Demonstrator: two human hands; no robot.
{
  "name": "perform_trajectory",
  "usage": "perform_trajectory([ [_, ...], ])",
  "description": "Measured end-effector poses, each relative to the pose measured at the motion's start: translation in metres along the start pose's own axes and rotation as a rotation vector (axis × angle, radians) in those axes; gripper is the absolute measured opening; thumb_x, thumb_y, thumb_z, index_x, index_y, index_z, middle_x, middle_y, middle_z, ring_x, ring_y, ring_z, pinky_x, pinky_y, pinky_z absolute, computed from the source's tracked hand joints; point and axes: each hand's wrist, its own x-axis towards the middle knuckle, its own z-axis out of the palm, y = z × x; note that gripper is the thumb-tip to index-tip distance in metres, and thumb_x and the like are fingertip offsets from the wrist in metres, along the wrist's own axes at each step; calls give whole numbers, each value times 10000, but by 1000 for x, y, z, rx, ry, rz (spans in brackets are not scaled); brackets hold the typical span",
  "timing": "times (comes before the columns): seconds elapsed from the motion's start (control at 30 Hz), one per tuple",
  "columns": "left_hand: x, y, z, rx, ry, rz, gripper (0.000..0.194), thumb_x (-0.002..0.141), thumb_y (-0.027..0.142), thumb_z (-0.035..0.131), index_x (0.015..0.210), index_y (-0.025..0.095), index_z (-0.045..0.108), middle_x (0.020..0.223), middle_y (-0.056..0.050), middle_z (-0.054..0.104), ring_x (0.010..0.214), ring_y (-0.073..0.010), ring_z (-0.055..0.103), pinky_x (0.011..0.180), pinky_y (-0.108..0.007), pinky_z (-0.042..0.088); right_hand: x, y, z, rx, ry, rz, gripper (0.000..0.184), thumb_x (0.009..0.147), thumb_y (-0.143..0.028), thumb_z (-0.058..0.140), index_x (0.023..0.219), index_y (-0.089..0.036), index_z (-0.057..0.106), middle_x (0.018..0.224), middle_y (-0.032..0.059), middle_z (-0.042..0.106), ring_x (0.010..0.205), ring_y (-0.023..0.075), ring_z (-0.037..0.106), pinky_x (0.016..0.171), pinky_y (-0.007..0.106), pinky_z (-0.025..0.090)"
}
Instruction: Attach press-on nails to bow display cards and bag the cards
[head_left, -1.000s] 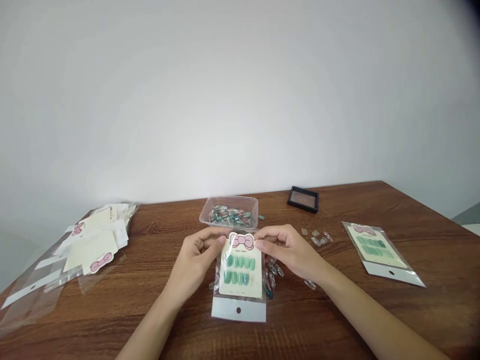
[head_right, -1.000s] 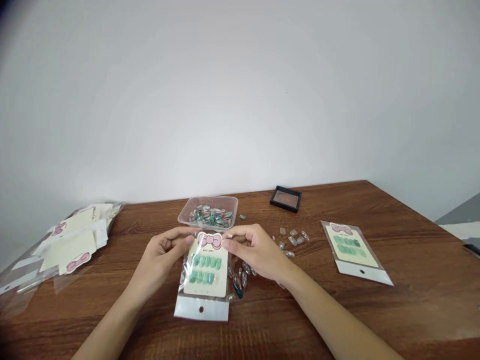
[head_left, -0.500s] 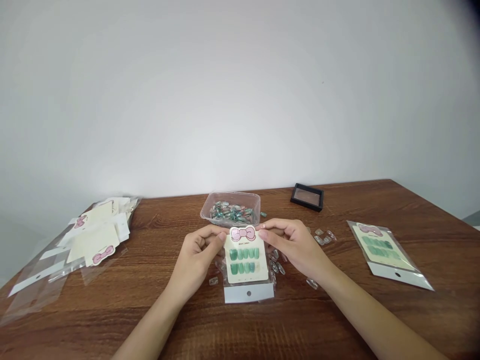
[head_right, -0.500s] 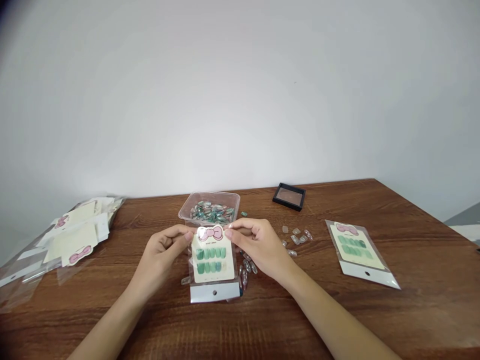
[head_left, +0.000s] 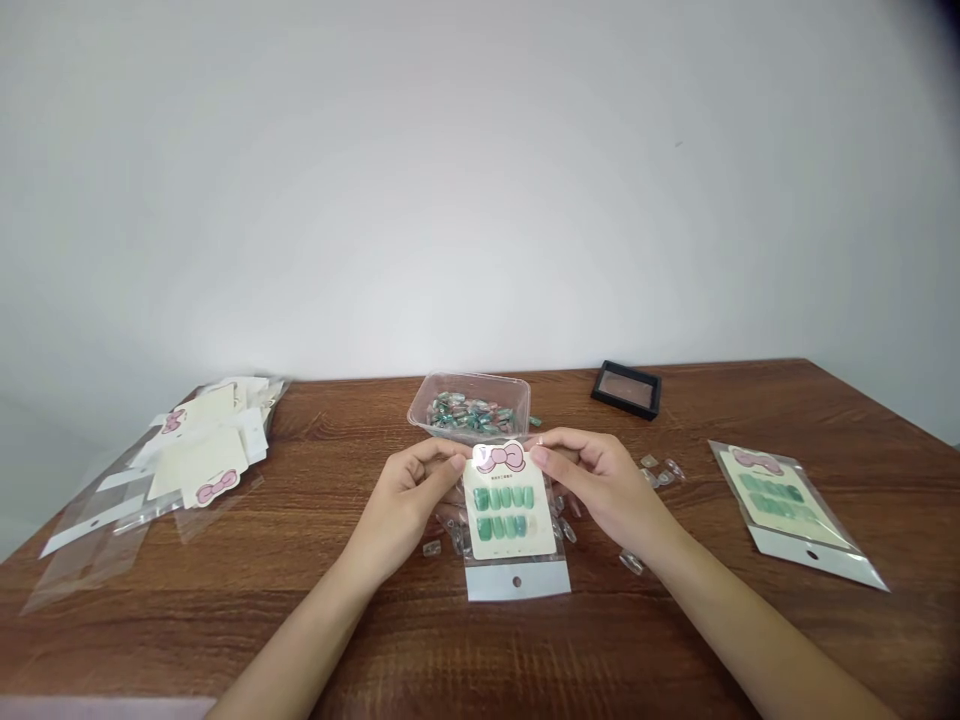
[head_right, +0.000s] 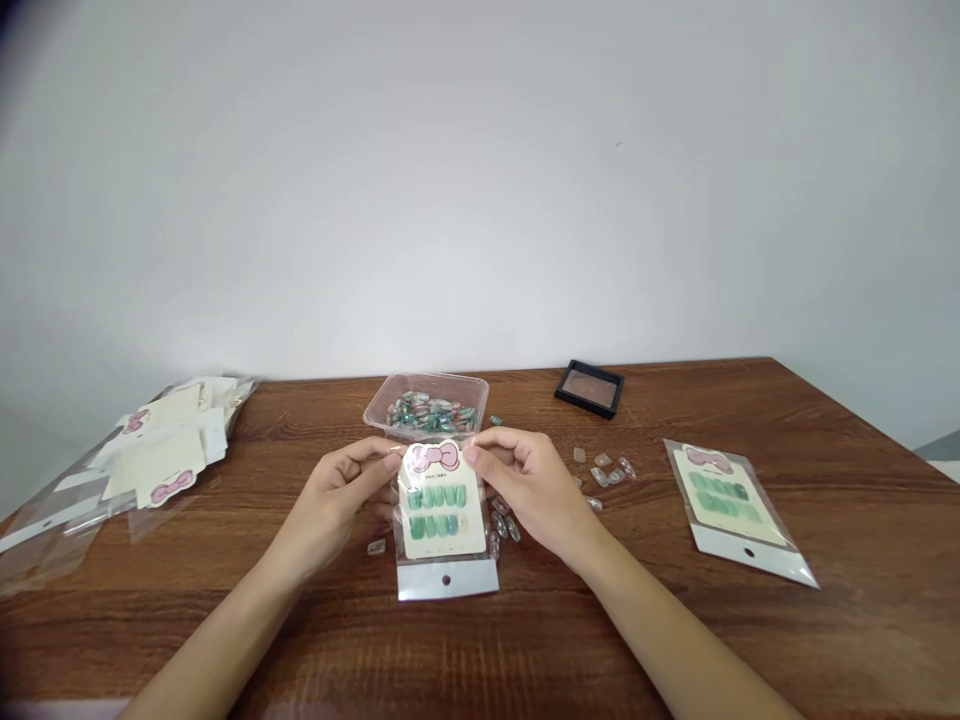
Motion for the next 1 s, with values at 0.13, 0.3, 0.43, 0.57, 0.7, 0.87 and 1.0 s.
perform_trajectory([
  [0.13,1,-2,-1,8,2,1,298,898,417,706,1017,145,722,761,-22,702,643,-120,639,596,-229,551,-4,2,3,-54,178,-163,248,914,-394,704,1083,-244,601,880,12,738,724,159,685,625,277,560],
  [0.3,1,-2,-3,24,40,42,313,894,438,704,1041,161,722,736,5,648,650,-120,608,599,-239,561,-10,6,4,-404,260,-663,105,922,-182,659,988,-250,616,1065,44,672,890,172,678,685,288,558],
  [0.43,-1,2,0,28,10,37,302,889,436,710,1024,167,735,727,2,656,633,-120,616,584,-237,564,-8,3,6,-613,179,-690,241,937,-207,634,1172,-264,648,1266,86,587,951,196,676,787,355,566],
  [0.57,-3,3,1,45,-16,24,307,898,439,698,1039,170,742,723,-7,668,642,-130,619,595,-255,580,-8,-2,8,-585,116,-573,327,944,-265,640,1268,-270,597,1189,70,632,1039,232,664,867,376,551],
  [0.7,-2,1,-1,65,-11,29,321,896,450,697,1052,173,746,724,-7,654,662,-133,594,588,-247,573,-9,-3,7,-498,67,-489,219,943,-299,649,1159,-268,632,1085,34,682,939,200,672,801,331,542],
  [0.87,-1,-2,-2,69,-17,31,336,902,460,686,1066,173,742,725,-5,641,664,-133,592,571,-235,550,-9,-2,7,-427,40,-320,235,939,-374,661,1152,-276,641,922,-4,720,735,159,645,652,294,504],
  [1.0,-2,-3,-1,62,-24,13,336,912,455,674,1086,173,730,744,-8,657,637,-126,585,568,-245,548,-9,-2,7,-345,-6,-276,252,950,-387,652,1180,-285,631,876,-18,719,750,154,654,644,272,491],
])
